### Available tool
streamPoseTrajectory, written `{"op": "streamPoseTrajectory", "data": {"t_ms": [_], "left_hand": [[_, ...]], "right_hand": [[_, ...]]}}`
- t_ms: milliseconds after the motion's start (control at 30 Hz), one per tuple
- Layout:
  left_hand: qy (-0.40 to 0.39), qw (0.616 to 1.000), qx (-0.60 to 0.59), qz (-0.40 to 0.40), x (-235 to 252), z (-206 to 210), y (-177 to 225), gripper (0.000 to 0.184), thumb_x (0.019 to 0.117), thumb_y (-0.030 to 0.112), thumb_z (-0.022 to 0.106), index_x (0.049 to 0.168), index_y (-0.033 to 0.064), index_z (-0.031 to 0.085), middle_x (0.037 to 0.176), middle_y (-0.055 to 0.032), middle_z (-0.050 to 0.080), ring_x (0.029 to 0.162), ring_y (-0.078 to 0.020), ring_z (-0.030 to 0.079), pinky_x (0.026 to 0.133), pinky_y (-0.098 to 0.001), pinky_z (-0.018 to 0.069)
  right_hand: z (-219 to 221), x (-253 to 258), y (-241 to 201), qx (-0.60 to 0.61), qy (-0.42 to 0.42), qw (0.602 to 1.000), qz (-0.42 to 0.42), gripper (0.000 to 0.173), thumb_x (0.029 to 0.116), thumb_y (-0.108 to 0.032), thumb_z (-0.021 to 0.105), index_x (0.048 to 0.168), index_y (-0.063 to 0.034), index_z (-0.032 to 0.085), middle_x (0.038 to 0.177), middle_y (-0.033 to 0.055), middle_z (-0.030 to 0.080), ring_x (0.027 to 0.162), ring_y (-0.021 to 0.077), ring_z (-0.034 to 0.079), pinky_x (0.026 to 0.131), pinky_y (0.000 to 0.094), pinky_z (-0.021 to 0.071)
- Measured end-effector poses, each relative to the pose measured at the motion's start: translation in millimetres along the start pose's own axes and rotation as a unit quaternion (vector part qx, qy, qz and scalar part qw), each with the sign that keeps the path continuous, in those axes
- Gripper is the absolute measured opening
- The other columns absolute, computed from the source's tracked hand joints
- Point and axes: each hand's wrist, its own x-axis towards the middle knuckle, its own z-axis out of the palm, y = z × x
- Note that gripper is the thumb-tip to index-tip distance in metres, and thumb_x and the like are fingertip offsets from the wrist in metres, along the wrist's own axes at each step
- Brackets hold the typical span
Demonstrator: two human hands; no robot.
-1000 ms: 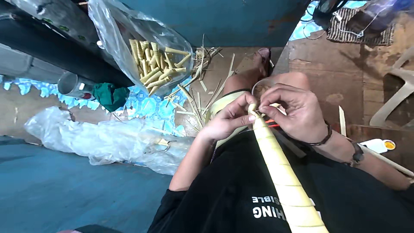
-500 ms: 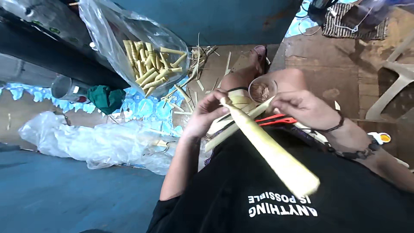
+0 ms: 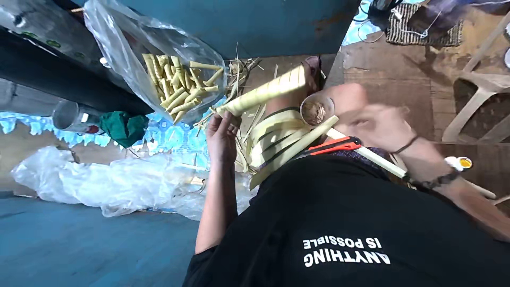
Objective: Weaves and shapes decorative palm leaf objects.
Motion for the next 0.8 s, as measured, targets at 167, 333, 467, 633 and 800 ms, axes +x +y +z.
{"op": "streamPoseTrajectory", "data": {"t_ms": [167, 333, 467, 633, 800], "left_hand": [[-0.032, 0.998, 0.062, -0.007, -11.6, 28.7, -11.6, 0.016, 0.1048, 0.007, 0.053, 0.120, 0.0040, 0.058, 0.109, -0.0054, 0.069, 0.100, -0.0168, 0.070, 0.089, -0.0364, 0.0593], [-0.110, 0.983, 0.144, 0.019, -20.1, 27.3, -11.8, 0.026, 0.0981, 0.003, 0.057, 0.124, 0.0058, 0.062, 0.111, -0.0009, 0.066, 0.099, -0.0075, 0.063, 0.091, -0.0318, 0.0529], [-0.148, 0.980, 0.134, -0.027, -24.3, 39.8, -16.3, 0.032, 0.0957, 0.000, 0.059, 0.128, 0.0040, 0.059, 0.112, -0.0046, 0.066, 0.098, -0.0106, 0.064, 0.089, -0.0345, 0.0546], [-0.176, 0.980, 0.045, -0.085, -32.5, 62.8, -17.4, 0.032, 0.0951, 0.000, 0.059, 0.126, 0.0104, 0.060, 0.110, -0.0026, 0.067, 0.083, -0.0082, 0.061, 0.072, -0.0269, 0.0525], [-0.215, 0.964, -0.021, -0.152, -41.5, 74.1, -9.5, 0.039, 0.0914, -0.007, 0.056, 0.126, 0.0128, 0.055, 0.101, -0.0004, 0.068, 0.082, -0.0077, 0.065, 0.073, -0.0273, 0.0556]], "right_hand": [[59.5, 28.7, -15.0, 0.017, -0.308, 0.951, -0.016, 0.028, 0.0945, -0.027, 0.075, 0.116, -0.0088, 0.076, 0.116, 0.0143, 0.071, 0.109, 0.0334, 0.067, 0.099, 0.0566, 0.0496], [33.9, 28.8, -23.2, 0.056, -0.339, 0.939, 0.024, 0.039, 0.0960, -0.020, 0.072, 0.126, 0.0001, 0.058, 0.113, 0.0210, 0.066, 0.104, 0.0354, 0.066, 0.094, 0.0537, 0.0518], [22.4, 23.5, -33.8, 0.123, -0.228, 0.966, 0.007, 0.043, 0.0997, -0.023, 0.065, 0.136, -0.0024, 0.053, 0.100, 0.0182, 0.068, 0.089, 0.0318, 0.069, 0.083, 0.0527, 0.0555], [27.2, 26.9, -66.6, 0.106, 0.062, 0.988, -0.097, 0.041, 0.1024, -0.033, 0.055, 0.124, -0.0001, 0.066, 0.089, 0.0152, 0.072, 0.077, 0.0245, 0.071, 0.071, 0.0446, 0.0588], [29.4, 36.0, -87.4, 0.091, 0.116, 0.981, -0.125, 0.034, 0.1053, -0.029, 0.053, 0.120, -0.0029, 0.068, 0.097, 0.0154, 0.072, 0.083, 0.0263, 0.071, 0.073, 0.0459, 0.0595]]}}
